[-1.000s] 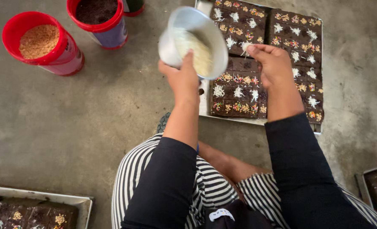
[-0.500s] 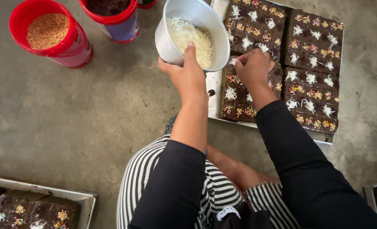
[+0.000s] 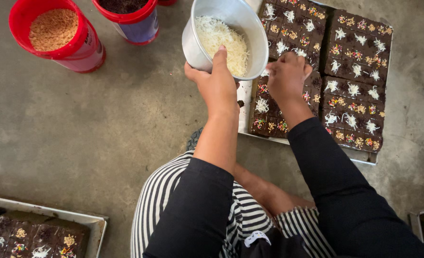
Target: The person decorates chocolate bars on metal trays by sprinkling shredded coconut, crushed nuts, chocolate sprinkles, and colorful sprinkles by hand. They move between trays and containers to complete the decoration.
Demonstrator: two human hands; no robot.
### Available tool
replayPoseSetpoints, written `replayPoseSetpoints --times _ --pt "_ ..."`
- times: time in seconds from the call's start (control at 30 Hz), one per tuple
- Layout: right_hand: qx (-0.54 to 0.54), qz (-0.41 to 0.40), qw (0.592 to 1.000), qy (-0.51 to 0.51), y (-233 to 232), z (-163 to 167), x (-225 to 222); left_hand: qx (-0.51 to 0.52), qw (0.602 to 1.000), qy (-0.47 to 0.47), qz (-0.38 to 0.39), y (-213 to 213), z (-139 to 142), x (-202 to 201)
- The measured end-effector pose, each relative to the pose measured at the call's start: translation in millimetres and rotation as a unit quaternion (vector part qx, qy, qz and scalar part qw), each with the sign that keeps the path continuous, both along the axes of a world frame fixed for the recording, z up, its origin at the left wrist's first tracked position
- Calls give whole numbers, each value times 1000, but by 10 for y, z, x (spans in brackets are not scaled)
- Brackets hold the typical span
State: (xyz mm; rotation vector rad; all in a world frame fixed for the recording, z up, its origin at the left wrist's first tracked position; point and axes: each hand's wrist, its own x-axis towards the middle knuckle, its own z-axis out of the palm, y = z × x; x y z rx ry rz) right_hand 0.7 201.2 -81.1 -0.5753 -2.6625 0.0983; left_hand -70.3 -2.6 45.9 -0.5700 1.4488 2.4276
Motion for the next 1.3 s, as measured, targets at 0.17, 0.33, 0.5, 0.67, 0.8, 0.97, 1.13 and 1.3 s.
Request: replayPoseSetpoints --times 0.17,0.33,0.5,0.67,0.8,0.97,1.13,1.3 --pt "-40 -17 999 22 11 136 27 -16 998 62 27 105 -239 -30" --pt "-319 -9 931 178 70 625 9 -56 997 37 -41 199 -432 -39" --pt "-98 78 991 40 -162 756 -61 -4 980 -53 -192 233 -443 -1" --pt "21 42 999 -6 -298 661 -13 -52 959 -44 -274 236 -416 24" --pt "30 27 999 2 -208 677 40 -36 961 -46 -269 262 -497 18" --pt "-331 4 943 28 9 836 86 -12 975 13 -223 317 -570 13" --pt "-564 -3 821 87 133 779 95 -23 966 -42 -255 246 -483 13" --pt "-651 -83 742 136 526 676 127 -42 975 -41 -215 174 -423 3"
